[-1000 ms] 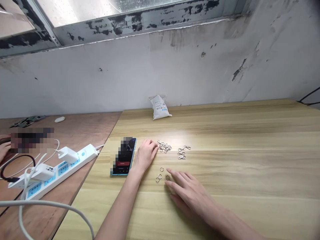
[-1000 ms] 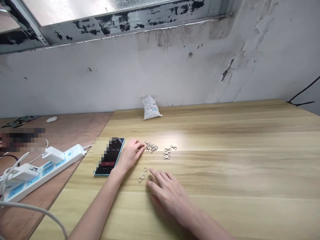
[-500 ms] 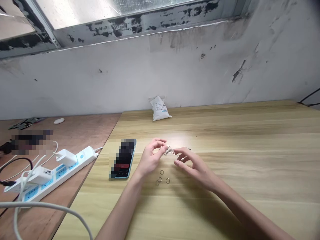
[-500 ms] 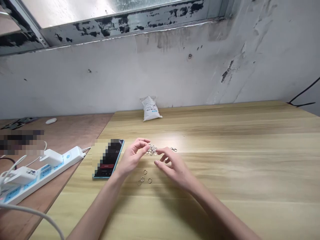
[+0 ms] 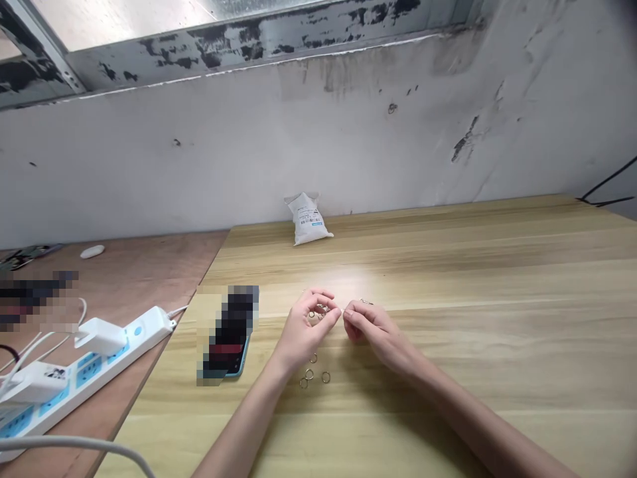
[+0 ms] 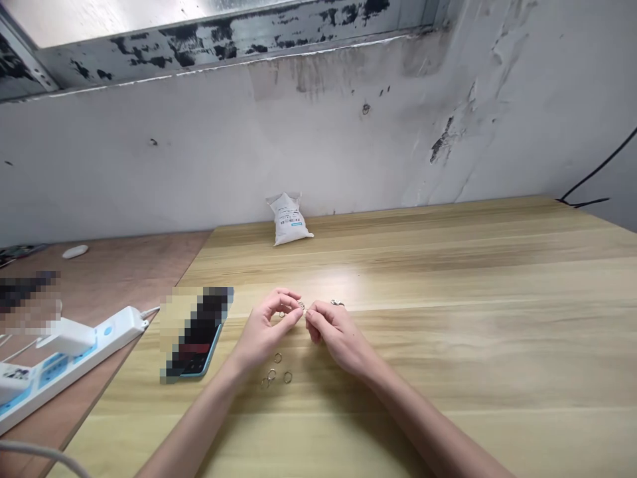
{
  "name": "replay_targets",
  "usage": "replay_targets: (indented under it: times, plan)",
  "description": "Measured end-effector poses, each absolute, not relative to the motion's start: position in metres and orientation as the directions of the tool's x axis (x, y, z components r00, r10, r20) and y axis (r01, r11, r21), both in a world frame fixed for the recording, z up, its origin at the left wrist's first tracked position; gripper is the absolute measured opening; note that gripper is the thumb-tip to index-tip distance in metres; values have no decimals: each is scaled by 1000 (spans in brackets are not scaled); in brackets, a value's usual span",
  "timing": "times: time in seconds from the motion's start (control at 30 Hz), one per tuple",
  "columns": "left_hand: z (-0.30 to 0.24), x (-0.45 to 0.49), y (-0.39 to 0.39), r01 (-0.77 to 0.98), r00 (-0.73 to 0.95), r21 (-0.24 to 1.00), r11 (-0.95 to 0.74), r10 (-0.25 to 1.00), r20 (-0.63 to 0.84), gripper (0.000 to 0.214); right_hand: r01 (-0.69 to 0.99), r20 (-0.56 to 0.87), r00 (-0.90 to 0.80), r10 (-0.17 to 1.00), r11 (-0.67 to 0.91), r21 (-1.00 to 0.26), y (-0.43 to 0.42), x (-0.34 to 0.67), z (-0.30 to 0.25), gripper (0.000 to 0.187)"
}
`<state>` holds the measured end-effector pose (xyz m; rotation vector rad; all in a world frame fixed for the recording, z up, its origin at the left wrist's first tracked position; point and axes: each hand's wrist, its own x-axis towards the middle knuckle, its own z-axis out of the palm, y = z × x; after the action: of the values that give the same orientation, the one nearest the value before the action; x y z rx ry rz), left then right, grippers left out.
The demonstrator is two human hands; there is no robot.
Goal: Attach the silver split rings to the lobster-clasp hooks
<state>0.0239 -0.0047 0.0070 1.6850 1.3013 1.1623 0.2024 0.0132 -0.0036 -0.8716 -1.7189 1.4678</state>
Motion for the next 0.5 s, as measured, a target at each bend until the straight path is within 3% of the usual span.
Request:
replay_targets:
  times: [0.1,0.2,0.3,0.5]
  plan:
    - [5,17,-7,561,276,611,-558,822,498,14,16,-33,-619,784,-30,-999,10,203,-6,41]
    - [5,15,-10,638,397,327,-697,662,636,18,-33,-131,-664,736,-203,-979,7,203,-6,37]
    - [6,17,-11,658,411,230,-717,599,688,19,-33,-199,-672,714,-297,-954,6,206,-4,36]
    - [6,20,-15,635,474,170,-754,554,685,20,72,-356,-736,576,-456,-887,10,215,0,30]
